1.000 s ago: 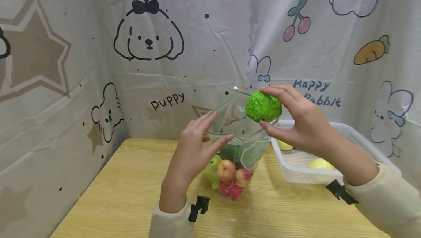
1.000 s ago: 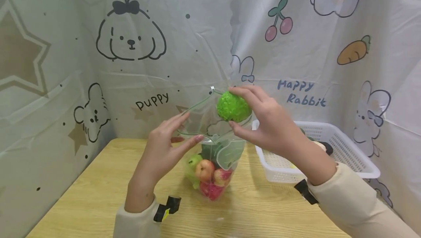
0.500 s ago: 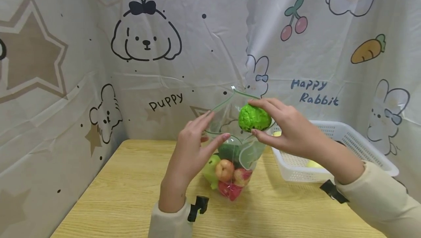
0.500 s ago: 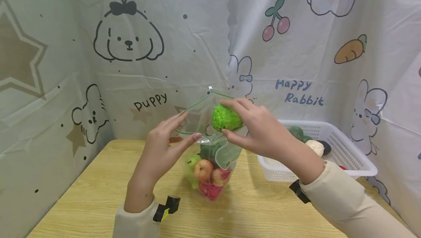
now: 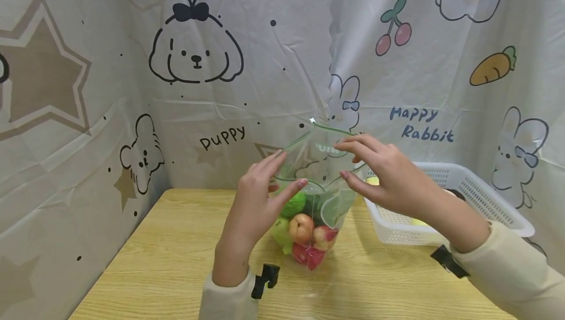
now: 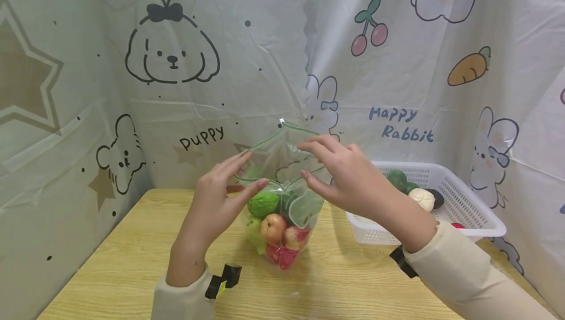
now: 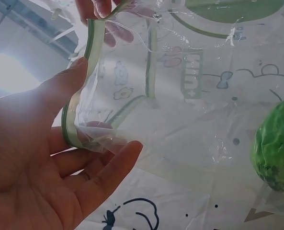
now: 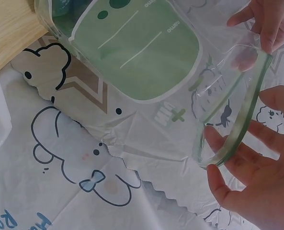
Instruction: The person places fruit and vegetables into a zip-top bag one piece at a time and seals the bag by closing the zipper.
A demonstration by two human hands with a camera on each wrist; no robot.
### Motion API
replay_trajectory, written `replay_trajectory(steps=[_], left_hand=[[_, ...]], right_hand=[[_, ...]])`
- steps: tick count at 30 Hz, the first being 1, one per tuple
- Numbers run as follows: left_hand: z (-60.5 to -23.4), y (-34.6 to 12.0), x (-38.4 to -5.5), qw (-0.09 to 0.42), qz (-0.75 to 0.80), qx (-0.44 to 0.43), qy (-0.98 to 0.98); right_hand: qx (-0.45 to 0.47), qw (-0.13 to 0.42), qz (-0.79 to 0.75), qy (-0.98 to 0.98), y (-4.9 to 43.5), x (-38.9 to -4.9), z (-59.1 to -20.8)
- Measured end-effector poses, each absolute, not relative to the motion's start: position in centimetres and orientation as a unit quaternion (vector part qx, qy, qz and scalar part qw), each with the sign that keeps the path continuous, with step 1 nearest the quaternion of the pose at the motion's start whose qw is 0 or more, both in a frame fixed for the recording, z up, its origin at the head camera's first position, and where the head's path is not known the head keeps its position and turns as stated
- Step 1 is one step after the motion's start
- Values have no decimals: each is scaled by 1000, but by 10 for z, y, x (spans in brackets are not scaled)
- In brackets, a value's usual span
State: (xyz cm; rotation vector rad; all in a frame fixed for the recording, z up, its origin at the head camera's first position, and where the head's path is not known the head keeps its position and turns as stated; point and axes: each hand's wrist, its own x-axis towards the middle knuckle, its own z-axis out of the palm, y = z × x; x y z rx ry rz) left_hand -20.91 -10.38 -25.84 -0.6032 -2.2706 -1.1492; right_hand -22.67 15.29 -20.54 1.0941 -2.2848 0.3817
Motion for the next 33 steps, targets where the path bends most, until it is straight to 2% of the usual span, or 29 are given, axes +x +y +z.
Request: replay_trajectory(steps=[22, 29, 33], left_hand=[[-258, -104, -212, 253, -425, -217, -842], [-258, -106, -211, 240, -425, -209, -847], [-257, -107, -209, 238, -421, -211, -849]], right_hand=[[391, 337, 126, -847, 171, -231, -206], [395, 377, 130, -828, 193, -244, -209], [379, 377, 130, -835, 210, -256, -216]])
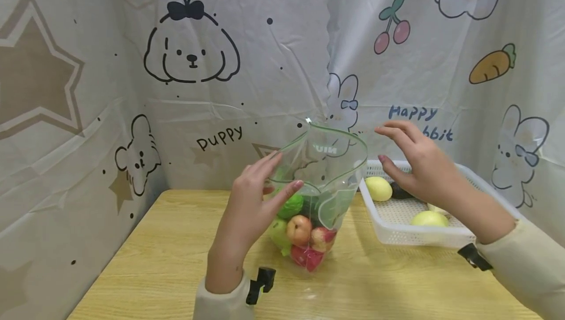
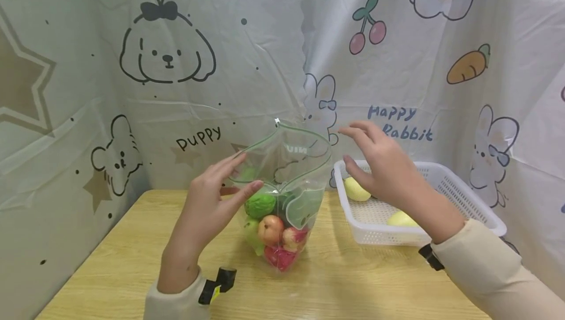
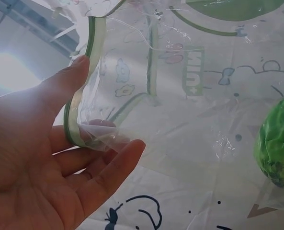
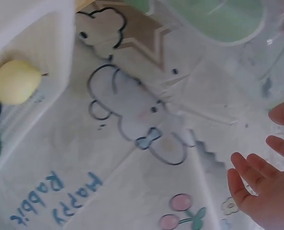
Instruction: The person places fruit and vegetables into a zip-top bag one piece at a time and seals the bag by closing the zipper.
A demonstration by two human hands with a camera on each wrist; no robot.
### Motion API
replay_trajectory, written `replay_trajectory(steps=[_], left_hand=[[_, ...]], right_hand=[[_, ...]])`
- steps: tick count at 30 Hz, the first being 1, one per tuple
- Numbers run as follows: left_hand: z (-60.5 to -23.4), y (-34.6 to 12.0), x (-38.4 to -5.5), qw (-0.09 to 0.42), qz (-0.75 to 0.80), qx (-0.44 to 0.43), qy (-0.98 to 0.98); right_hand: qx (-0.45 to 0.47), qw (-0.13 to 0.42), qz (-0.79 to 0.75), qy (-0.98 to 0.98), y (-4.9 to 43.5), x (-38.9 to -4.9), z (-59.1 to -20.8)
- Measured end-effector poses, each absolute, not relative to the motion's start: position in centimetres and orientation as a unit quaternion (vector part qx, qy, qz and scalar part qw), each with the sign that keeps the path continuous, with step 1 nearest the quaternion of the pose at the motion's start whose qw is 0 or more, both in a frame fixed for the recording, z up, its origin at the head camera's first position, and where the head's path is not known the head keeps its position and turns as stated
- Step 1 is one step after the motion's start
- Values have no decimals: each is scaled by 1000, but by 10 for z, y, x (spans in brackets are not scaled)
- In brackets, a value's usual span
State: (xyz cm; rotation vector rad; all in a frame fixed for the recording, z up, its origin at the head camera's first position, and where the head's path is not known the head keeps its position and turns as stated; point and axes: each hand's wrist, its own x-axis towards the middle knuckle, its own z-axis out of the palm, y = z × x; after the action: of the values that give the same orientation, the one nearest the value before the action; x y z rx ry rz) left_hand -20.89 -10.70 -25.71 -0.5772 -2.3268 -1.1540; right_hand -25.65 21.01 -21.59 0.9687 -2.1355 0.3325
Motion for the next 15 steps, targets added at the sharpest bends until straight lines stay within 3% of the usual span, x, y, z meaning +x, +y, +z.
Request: replay_trajectory(steps=[5, 15], left_hand=[[-257, -107, -207, 240, -415, -215, -851], [-256, -114, -200, 243, -417, -206, -851]], right_hand=[[311, 328, 119, -884, 234, -276, -234], [165, 150, 137, -965, 296, -332, -268]])
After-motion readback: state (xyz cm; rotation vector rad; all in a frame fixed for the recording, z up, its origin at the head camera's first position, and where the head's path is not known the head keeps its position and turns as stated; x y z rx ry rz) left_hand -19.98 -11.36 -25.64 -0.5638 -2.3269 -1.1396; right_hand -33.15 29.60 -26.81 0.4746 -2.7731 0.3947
